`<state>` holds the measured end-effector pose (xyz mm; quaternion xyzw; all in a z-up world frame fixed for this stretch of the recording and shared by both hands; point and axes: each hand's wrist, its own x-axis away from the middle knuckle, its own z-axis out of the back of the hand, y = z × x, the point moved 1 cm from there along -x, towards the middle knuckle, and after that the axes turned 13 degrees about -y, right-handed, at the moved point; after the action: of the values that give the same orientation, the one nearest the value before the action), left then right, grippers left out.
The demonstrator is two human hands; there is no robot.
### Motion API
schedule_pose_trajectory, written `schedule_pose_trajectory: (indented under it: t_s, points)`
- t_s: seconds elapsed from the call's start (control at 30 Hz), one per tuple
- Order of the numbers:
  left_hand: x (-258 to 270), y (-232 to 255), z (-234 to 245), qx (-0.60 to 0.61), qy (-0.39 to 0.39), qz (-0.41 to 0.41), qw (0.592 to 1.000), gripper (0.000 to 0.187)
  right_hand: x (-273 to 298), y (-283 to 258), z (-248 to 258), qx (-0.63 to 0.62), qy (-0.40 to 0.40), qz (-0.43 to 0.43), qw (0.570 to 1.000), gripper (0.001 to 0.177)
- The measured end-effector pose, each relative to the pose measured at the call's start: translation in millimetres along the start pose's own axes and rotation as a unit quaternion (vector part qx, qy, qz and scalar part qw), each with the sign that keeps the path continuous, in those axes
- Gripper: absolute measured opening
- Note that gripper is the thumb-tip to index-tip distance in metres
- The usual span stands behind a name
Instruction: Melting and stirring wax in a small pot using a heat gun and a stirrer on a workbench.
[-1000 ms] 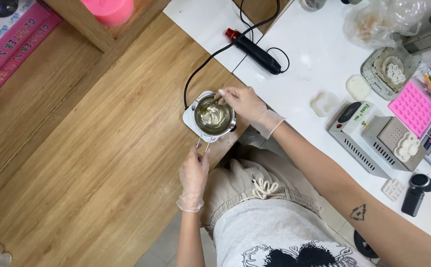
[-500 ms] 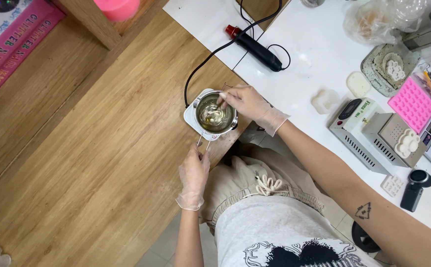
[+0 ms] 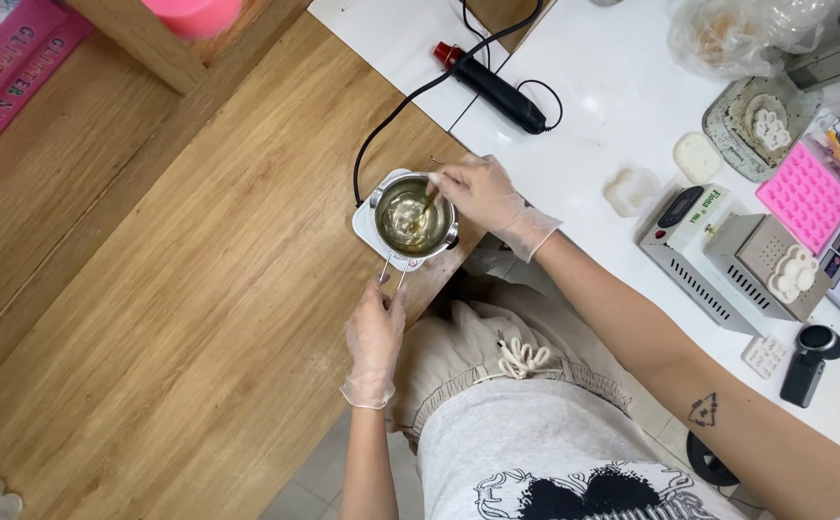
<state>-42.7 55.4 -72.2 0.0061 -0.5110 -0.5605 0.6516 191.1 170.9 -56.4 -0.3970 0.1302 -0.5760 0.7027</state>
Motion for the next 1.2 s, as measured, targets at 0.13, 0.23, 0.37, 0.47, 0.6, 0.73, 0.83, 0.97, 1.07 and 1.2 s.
schedule_pose_trajectory:
  t_s: [0.13,0.23,0.37,0.47,0.6,0.73,0.83,0.97,1.07,1.2]
  points:
    - [4.2,4.6,2.7,0.0,-0.001,0.003,1.0,0.039,-4.9,8.5,-2.3,-0.063,0.04,-0.008,0.997,0.024]
    - [3.2,6.7,1.0,0.003,-0.01,0.009,1.0,0.04,-2.5,4.5,-1.0,-0.085,-0.052,-0.027,0.995,0.023]
    - [4.6,5.2,4.1,-0.006,-0.005,0.01,1.0,0.04,-8.6,15.4,-12.6,-0.029,0.056,0.044,0.997,0.027]
    - [-1.3,2.1,-1.8,-0.009,-0.003,0.007,1.0,0.041,-13.9,25.2,-13.6,0.011,0.081,0.046,0.996,0.028]
    - [-1.8,1.1,-1.9,-0.008,0.002,0.009,1.0,0.041,-6.6,-3.9,-2.4,-0.012,-0.012,0.023,1.0,0.027]
    - [0.1,1.9,-0.3,-0.005,-0.004,0.017,1.0,0.042,-11.8,9.8,-8.1,0.036,0.08,0.012,0.996,0.029]
    - [2.6,3.8,-0.8,-0.002,-0.007,0.018,1.0,0.042,-6.1,-2.0,-4.2,-0.059,-0.001,-0.015,0.998,0.026]
    - [-1.4,3.8,-1.6,-0.003,-0.009,0.024,1.0,0.042,-13.2,5.8,-3.0,-0.007,0.073,0.029,0.997,0.027]
    - [-1.6,-0.4,-2.6,-0.008,-0.013,0.026,1.0,0.042,-12.3,1.4,-4.4,-0.028,0.039,0.043,0.998,0.028]
    - [-6.1,-7.2,-5.1,-0.007,-0.017,0.028,0.999,0.044,-14.2,3.2,-2.2,0.01,0.107,0.066,0.992,0.025]
